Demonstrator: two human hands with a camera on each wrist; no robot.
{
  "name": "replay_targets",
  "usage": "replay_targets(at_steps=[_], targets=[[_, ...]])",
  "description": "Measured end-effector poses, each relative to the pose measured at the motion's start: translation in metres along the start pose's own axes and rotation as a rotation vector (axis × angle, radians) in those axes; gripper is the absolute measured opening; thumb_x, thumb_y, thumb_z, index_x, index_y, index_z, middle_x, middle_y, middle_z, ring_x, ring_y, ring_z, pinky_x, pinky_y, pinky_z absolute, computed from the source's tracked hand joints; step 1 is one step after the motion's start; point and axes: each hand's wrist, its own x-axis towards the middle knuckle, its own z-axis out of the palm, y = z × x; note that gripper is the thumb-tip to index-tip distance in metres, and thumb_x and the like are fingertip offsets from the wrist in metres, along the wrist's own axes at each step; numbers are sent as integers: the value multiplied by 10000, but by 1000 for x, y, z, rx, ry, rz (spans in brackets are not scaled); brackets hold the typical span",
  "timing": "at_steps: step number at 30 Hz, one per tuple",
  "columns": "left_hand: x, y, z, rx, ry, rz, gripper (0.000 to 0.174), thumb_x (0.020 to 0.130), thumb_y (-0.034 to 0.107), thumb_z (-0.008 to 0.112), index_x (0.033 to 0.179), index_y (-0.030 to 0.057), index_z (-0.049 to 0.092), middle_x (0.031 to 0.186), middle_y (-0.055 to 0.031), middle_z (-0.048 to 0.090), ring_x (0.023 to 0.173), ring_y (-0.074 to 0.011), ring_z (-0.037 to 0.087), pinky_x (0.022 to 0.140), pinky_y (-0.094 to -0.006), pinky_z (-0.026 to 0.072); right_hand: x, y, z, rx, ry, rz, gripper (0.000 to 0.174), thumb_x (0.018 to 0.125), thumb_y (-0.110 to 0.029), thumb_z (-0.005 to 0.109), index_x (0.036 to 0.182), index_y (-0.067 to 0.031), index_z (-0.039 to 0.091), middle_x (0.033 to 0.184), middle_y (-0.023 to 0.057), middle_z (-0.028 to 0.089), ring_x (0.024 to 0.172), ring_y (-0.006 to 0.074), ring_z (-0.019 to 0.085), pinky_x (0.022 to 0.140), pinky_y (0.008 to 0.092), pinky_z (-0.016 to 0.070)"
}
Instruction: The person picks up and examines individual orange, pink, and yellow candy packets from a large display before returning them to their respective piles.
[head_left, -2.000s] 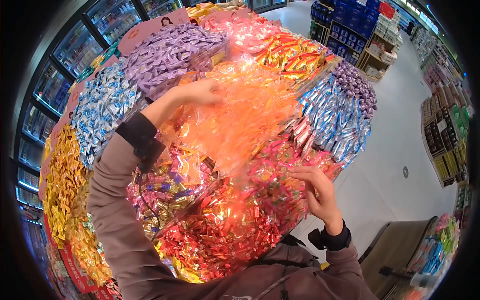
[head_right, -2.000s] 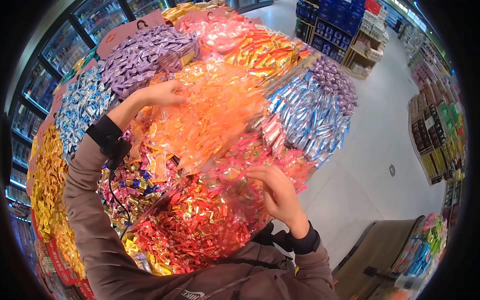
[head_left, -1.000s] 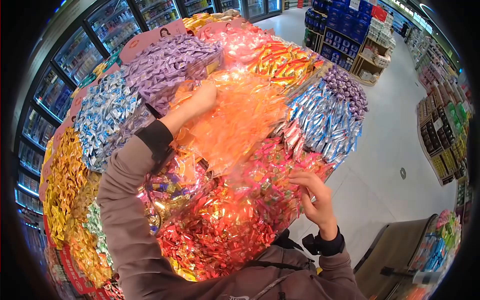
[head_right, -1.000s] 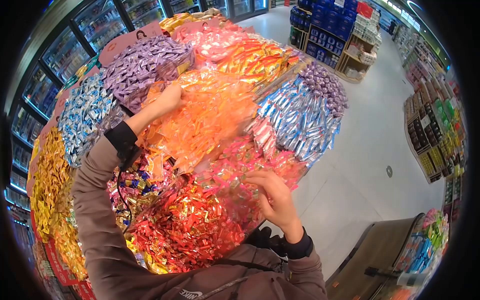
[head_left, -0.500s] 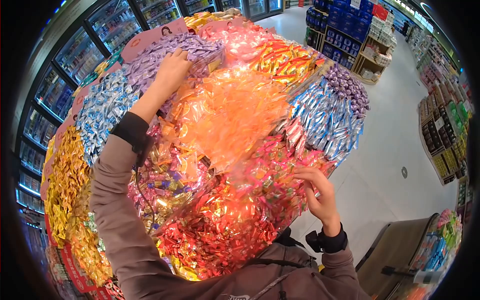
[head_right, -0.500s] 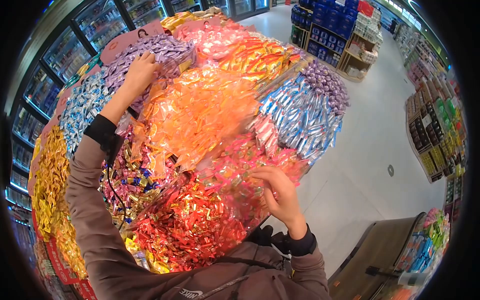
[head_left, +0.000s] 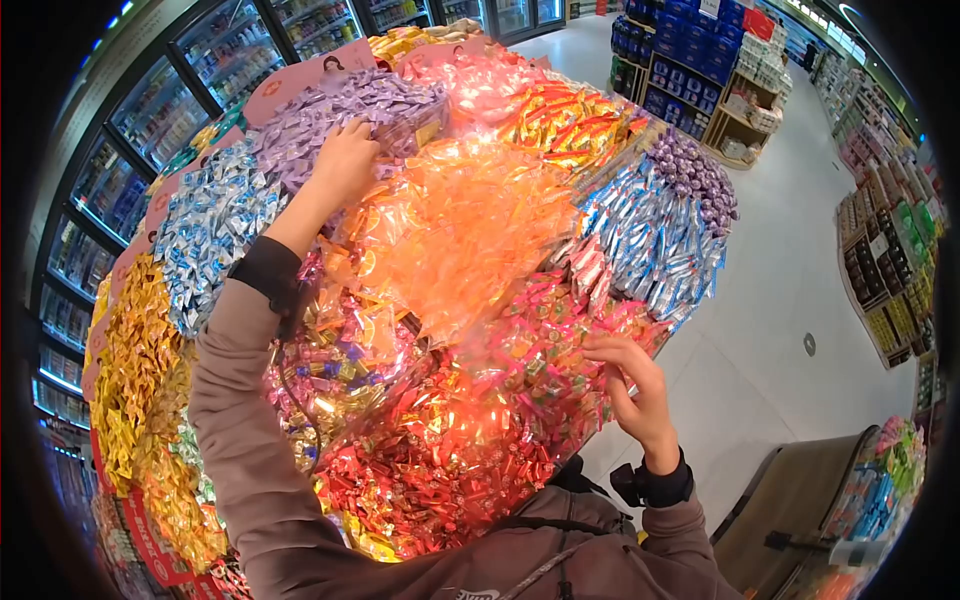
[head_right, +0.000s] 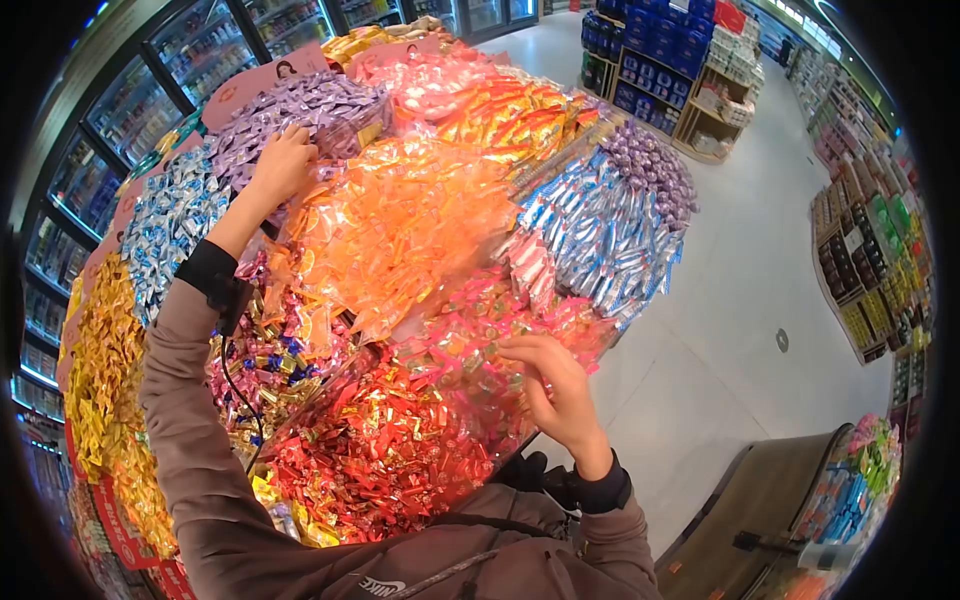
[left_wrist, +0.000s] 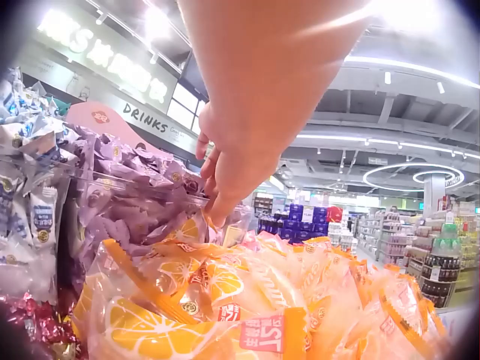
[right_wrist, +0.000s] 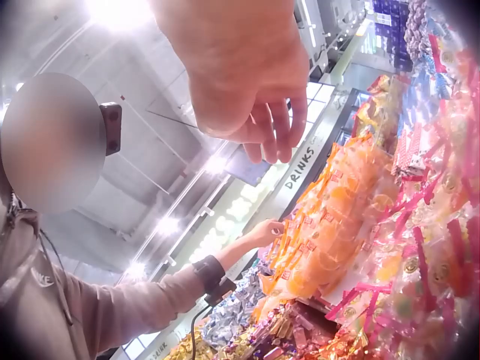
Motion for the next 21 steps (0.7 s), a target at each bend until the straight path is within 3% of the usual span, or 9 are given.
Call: replay_targets(at_steps=[1, 4, 11, 15, 21], targets=[[-3, 1, -5, -15, -36, -18, 230, 640, 166, 634, 858, 94, 623, 968, -66, 509, 1004, -223, 436, 794, -361, 365, 0, 0, 0, 0, 0, 6, 322, 678, 119, 446, 932, -20, 587, 977, 124, 589, 891, 266, 567, 767, 317, 438], [-5, 4, 7, -37, 197, 70, 195, 638, 125, 613, 831, 100, 619, 943, -54, 500, 987, -217, 437, 785, -351, 362, -3, 0, 0, -7, -7, 35, 330, 677, 120, 442, 936, -22, 588, 976, 124, 589, 892, 265, 566, 766, 319, 435], [4, 6, 33, 108, 214, 222, 86, 647, 108, 568, 728, 92, 591, 882, -38, 482, 932, -198, 445, 762, -317, 361, -3, 1, 2, 3, -19, 69, 331, 678, 123, 439, 933, -25, 588, 978, 119, 593, 893, 259, 565, 761, 320, 432], [6, 8, 27, 147, 211, 184, 76, 657, 124, 584, 716, 79, 567, 867, -45, 485, 931, -204, 451, 762, -317, 366, -2, 3, 3, -3, -16, 52, 336, 675, 128, 438, 934, -25, 588, 984, 116, 593, 886, 258, 566, 749, 315, 435], [30, -38, -27, 25, 479, -93, 227, 628, 194, 663, 785, 80, 546, 870, -52, 486, 940, -225, 460, 784, -361, 373, 0, 4, 5, -28, -18, 69, 341, 674, 131, 433, 934, -27, 589, 971, 118, 597, 877, 262, 567, 737, 313, 441]])
